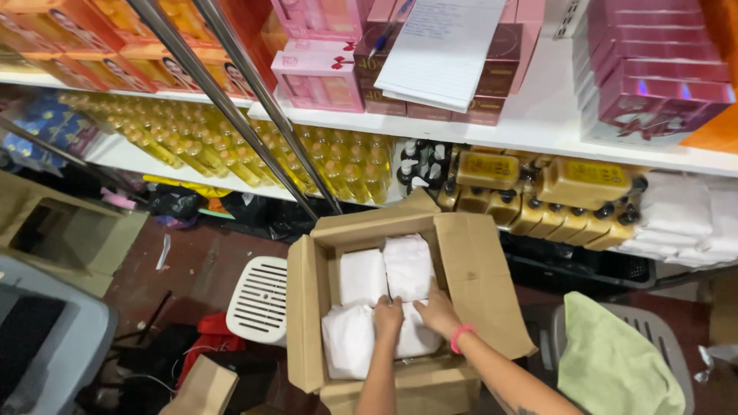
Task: The person sorts various cosmetic products from a cardboard box, wipes them with a cloth, and organizes them onto white shelves. They then use a pen to write on a notepad located on the shelf.
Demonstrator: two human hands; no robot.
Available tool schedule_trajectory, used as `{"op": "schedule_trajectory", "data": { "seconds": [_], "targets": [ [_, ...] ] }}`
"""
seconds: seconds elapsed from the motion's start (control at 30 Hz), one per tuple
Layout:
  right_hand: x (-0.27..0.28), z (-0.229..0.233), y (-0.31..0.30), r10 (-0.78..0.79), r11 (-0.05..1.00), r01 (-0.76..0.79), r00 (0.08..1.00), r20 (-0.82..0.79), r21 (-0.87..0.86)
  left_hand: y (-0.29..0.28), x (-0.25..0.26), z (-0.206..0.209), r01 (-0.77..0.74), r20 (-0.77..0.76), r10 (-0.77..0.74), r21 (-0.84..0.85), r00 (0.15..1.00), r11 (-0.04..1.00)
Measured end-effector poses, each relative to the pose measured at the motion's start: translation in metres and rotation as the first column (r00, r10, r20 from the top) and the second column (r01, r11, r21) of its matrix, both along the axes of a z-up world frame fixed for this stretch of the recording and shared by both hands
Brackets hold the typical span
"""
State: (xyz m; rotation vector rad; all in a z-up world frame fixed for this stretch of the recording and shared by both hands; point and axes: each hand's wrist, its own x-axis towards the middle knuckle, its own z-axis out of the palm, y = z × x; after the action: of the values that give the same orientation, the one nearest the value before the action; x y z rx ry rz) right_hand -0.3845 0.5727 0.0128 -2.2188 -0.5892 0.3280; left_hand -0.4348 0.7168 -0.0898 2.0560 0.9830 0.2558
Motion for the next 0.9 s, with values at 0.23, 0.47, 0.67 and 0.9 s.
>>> {"op": "schedule_trajectory", "data": {
  "seconds": [0.23, 0.47, 0.67, 0.9],
  "targets": [
    [0.036, -0.136, 0.011, -0.474, 0.875, 0.432, 0.674, -0.566, -0.218, -0.018, 0.02, 0.036, -0.11, -0.156, 0.015, -0.626, 0.988, 0.772],
    [0.066, -0.139, 0.024, -0.486, 0.763, 0.637, 0.457, -0.745, -0.108, -0.018, 0.033, 0.024, -0.117, -0.207, -0.008, -0.586, 0.978, 0.802],
    [0.069, -0.105, 0.031, -0.476, 0.691, 0.718, 0.366, -0.8, -0.082, 0.001, 0.035, 0.017, -0.087, -0.241, -0.017, -0.417, 0.97, 0.905],
    [0.036, -0.008, 0.04, -0.262, 0.53, 0.84, 0.294, -0.919, 0.118, 0.057, 0.028, 0.063, -0.125, -0.124, 0.076, -0.45, 0.989, 0.884]
  ]
}}
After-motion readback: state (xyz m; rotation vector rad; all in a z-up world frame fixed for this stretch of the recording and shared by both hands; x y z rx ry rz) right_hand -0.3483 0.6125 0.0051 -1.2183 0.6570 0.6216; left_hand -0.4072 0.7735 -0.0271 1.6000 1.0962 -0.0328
